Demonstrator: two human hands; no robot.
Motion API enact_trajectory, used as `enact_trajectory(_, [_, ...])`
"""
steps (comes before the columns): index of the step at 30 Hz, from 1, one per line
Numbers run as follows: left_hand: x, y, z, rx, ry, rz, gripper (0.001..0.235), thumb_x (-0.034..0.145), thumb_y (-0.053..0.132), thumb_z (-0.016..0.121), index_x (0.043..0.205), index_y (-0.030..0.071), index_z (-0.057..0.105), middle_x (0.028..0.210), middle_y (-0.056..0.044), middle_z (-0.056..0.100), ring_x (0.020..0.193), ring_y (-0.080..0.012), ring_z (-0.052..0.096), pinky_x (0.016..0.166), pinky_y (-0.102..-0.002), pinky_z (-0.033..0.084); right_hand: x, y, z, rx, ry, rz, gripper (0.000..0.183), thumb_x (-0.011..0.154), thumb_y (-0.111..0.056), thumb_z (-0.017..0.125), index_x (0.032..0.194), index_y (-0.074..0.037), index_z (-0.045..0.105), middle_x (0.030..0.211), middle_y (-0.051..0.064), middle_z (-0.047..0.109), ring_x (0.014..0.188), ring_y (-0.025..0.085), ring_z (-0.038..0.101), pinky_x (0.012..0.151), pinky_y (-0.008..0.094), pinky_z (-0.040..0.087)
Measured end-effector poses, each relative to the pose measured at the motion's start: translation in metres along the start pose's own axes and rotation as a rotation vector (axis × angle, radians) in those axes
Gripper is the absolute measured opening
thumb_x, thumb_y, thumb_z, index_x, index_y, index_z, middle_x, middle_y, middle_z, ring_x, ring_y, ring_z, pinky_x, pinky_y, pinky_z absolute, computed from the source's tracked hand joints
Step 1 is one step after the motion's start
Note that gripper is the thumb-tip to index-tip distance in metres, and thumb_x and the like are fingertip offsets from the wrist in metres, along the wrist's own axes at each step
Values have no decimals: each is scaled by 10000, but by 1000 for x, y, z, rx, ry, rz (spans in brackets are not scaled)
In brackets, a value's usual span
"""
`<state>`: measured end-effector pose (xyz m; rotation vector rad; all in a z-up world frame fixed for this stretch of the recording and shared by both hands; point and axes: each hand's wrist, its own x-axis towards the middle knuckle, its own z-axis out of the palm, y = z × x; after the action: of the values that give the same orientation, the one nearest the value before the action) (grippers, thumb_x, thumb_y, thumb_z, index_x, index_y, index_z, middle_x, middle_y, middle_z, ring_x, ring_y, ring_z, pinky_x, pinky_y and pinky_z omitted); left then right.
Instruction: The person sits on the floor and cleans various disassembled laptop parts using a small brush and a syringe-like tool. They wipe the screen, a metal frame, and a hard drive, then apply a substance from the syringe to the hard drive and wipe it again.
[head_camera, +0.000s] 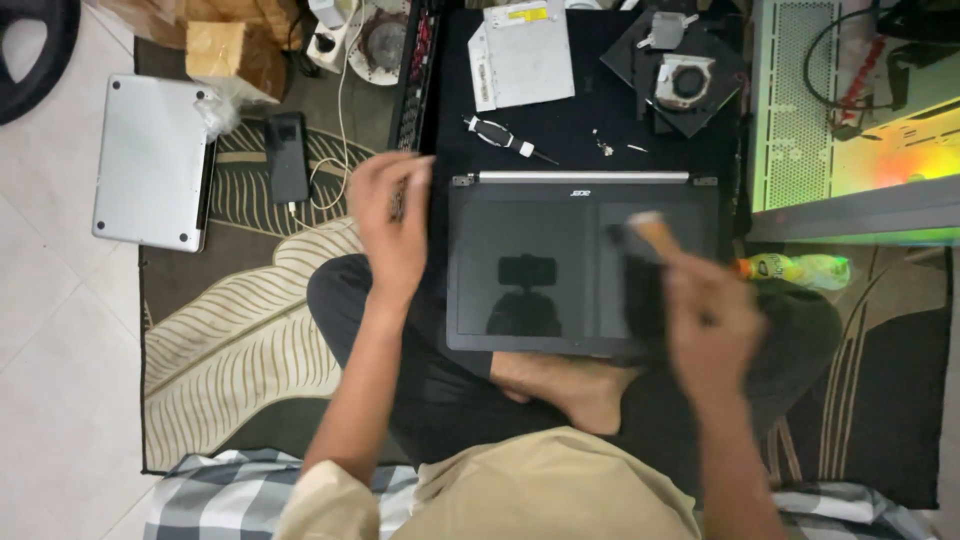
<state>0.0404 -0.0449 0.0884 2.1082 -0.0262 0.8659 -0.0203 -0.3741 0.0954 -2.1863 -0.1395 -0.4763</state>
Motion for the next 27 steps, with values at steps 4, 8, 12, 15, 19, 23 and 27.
enact_trajectory(4, [30,-7,38,-78,-347,127,281,1011,33,713,1263,158,721,1256,-37,632,1226,-286,599,1058,-431,469,-7,-6,47,84,-223,-139,288,948,-37,698,1201,-157,760,1159,27,757,1099,268,703,960,389,473])
enact_trajectory(8, [38,-31,62,286,-669,318,267,1065,134,628,1312,215,689,1377,-13,546,1284,-282,501,1049,-482,429,-13,2,60,-107,-339,-265,266,1001,-156,642,1248,-224,713,1217,-52,706,1189,210,610,993,389,398])
enact_trajectory(12, [48,-43,74,438,-723,390,206,998,246,683,1203,250,699,1262,27,561,1190,-253,505,1006,-460,398,-8,2,60,-183,-369,-327,189,1023,-206,626,1187,-210,720,1190,-40,685,1145,201,585,978,381,381])
enact_trajectory(15, [51,-47,82,442,-741,362,177,988,319,686,1158,272,684,1166,40,594,1145,-250,513,991,-494,364,-8,4,61,-155,-369,-300,181,982,-229,666,1150,-223,734,1192,-43,693,1137,221,591,959,411,392])
enact_trajectory(19, [51,-29,80,428,-737,308,132,1020,331,638,1143,292,666,1106,71,599,1121,-203,517,1015,-481,318,-10,6,58,-117,-375,-282,222,970,-257,679,1185,-238,730,1209,-51,691,1144,220,598,960,412,398])
enact_trajectory(23, [50,21,68,187,-571,249,200,1051,337,621,1232,266,670,1089,45,633,1078,-181,567,1030,-442,316,-7,8,56,38,-326,-203,257,964,-217,685,1218,-180,706,1172,42,678,1129,290,633,961,458,459])
enact_trajectory(27, [17,81,71,-321,-478,-88,195,986,261,720,1165,183,718,899,-24,732,973,-271,705,971,-435,459,-9,3,43,335,-222,11,357,996,-125,621,1349,-79,583,1229,105,645,1186,293,627,1036,414,456])
